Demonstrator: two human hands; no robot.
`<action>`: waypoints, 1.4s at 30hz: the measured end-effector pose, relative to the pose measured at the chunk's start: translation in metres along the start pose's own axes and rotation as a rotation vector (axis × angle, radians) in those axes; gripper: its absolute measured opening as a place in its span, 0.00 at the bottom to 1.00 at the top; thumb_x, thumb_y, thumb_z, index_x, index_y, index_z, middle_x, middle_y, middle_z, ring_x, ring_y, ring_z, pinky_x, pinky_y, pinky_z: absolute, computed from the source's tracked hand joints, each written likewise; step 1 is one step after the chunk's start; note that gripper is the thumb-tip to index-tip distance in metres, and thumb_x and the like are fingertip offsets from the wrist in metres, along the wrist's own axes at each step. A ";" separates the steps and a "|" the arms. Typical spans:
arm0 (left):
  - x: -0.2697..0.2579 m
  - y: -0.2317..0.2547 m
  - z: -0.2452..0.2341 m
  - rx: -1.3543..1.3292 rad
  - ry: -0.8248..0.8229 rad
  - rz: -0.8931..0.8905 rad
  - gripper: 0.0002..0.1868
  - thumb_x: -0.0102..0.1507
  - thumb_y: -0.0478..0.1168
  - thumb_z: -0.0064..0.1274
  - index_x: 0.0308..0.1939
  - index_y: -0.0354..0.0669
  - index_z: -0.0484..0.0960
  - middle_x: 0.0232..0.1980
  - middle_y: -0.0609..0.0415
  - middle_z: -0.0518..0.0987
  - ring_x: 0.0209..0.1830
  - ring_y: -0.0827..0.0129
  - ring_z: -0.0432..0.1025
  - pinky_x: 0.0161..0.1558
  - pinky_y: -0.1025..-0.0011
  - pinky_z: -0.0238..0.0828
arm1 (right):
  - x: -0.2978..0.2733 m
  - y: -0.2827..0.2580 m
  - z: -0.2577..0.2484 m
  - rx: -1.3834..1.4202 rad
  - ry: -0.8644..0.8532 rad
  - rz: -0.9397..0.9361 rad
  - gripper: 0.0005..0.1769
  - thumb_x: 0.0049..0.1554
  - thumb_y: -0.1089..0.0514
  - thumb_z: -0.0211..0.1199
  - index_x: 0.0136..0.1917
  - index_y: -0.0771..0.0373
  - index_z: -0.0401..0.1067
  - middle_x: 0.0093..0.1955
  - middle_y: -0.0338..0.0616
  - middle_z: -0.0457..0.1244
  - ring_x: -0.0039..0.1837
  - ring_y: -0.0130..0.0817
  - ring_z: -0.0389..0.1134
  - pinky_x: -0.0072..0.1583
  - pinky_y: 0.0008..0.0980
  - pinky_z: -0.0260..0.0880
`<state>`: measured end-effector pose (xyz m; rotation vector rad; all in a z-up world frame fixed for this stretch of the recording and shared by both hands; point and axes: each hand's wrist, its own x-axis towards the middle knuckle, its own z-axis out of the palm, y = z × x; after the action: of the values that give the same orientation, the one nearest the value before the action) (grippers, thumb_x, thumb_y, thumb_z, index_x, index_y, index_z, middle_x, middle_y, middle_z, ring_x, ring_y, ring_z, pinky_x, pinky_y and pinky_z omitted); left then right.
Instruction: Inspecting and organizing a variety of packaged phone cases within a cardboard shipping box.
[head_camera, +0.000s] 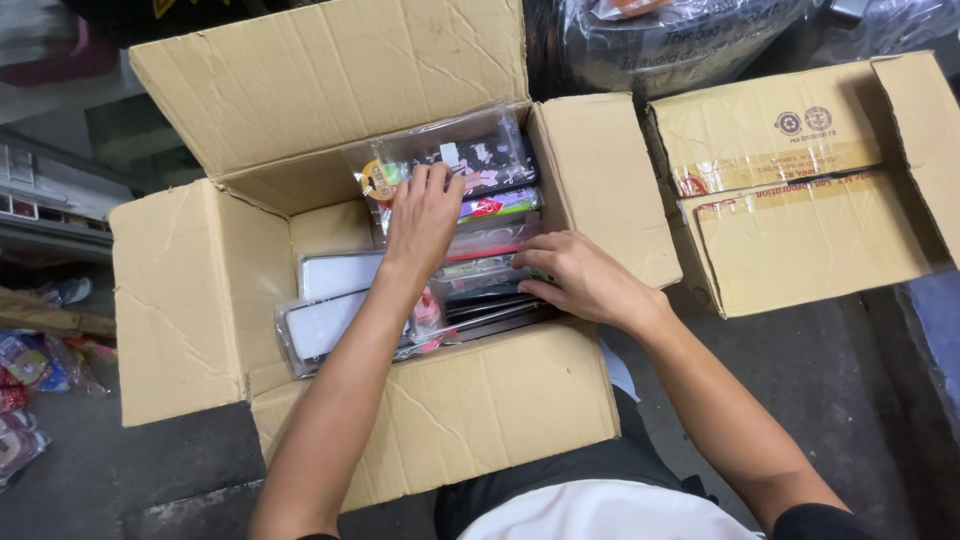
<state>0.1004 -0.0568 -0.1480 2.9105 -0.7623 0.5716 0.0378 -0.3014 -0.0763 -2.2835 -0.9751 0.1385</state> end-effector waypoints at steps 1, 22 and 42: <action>0.003 0.000 -0.004 0.001 -0.001 0.002 0.16 0.55 0.30 0.57 0.48 0.40 0.80 0.52 0.50 0.74 0.53 0.57 0.69 0.49 0.61 0.67 | 0.000 0.000 0.000 0.001 0.002 0.001 0.15 0.53 0.58 0.69 0.52 0.68 0.77 0.50 0.54 0.69 0.54 0.54 0.69 0.57 0.47 0.69; 0.020 0.001 -0.009 0.322 0.136 0.150 0.09 0.62 0.35 0.53 0.45 0.38 0.79 0.37 0.52 0.72 0.38 0.63 0.69 0.50 0.61 0.67 | -0.008 0.010 -0.015 0.101 -0.021 -0.008 0.12 0.56 0.59 0.67 0.51 0.69 0.76 0.50 0.54 0.69 0.54 0.53 0.70 0.56 0.45 0.71; 0.039 0.006 -0.030 0.347 0.141 0.002 0.02 0.65 0.38 0.52 0.40 0.46 0.76 0.39 0.54 0.70 0.43 0.62 0.67 0.50 0.61 0.63 | -0.020 0.030 -0.029 0.193 -0.027 -0.044 0.10 0.56 0.60 0.66 0.50 0.68 0.76 0.49 0.53 0.69 0.53 0.52 0.70 0.56 0.43 0.71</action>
<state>0.1190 -0.0755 -0.1059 3.1286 -0.7108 0.9885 0.0511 -0.3460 -0.0745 -2.0879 -0.9814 0.2345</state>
